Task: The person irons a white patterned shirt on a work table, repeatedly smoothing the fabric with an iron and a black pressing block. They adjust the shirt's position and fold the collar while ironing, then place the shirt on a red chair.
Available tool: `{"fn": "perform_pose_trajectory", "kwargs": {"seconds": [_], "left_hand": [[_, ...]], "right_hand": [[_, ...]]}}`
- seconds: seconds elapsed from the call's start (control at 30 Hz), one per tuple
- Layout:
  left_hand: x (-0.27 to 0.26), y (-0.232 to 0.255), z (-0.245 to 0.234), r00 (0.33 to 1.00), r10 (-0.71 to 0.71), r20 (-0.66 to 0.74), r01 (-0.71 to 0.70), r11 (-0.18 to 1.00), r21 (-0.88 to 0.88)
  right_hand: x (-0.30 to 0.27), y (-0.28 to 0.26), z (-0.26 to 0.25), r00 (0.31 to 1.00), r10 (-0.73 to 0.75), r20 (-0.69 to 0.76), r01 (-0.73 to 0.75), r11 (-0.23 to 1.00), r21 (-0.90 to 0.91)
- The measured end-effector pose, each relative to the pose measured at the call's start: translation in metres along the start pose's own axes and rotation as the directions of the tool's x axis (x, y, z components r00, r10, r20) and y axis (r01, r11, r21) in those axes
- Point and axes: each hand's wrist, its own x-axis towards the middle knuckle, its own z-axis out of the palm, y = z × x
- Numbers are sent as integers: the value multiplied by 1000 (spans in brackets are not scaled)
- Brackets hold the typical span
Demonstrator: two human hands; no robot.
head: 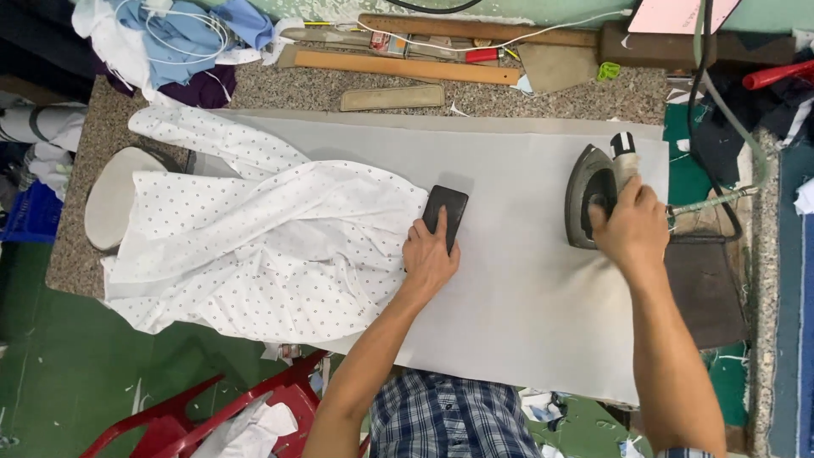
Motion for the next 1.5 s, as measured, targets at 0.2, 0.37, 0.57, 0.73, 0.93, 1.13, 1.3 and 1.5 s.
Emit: {"fn": "perform_pose_trajectory", "kwargs": {"seconds": [0.2, 0.37, 0.57, 0.73, 0.93, 1.13, 1.3, 1.5], "left_hand": [[10, 1, 16, 990, -70, 124, 58, 994, 95], [27, -23, -20, 993, 31, 116, -25, 998, -52], [89, -106, -22, 988, 155, 18, -151, 978, -143], [120, -132, 12, 928, 311, 207, -270, 941, -204], [153, -134, 37, 849, 440, 292, -337, 877, -342], [164, -123, 55, 790, 560, 249, -390, 772, -501], [173, -125, 50, 734, 573, 364, -312, 761, -569], [174, -123, 55, 731, 557, 393, -280, 771, -572]], "right_hand": [[-31, -29, -19, 927, -175, -331, 73, 952, -299], [-35, -101, -24, 901, -213, -379, 179, 976, -123], [-29, -240, 51, 982, -33, -186, 111, 898, 426], [-22, -326, 78, 885, 326, 332, -437, 829, 350], [-26, -340, 105, 960, 267, -88, -256, 960, 111], [-28, -345, 100, 969, 236, -75, -234, 972, 29], [-29, -341, 106, 970, 236, -64, -236, 972, 10], [-29, -340, 108, 974, 217, -71, -217, 976, 7]]}}
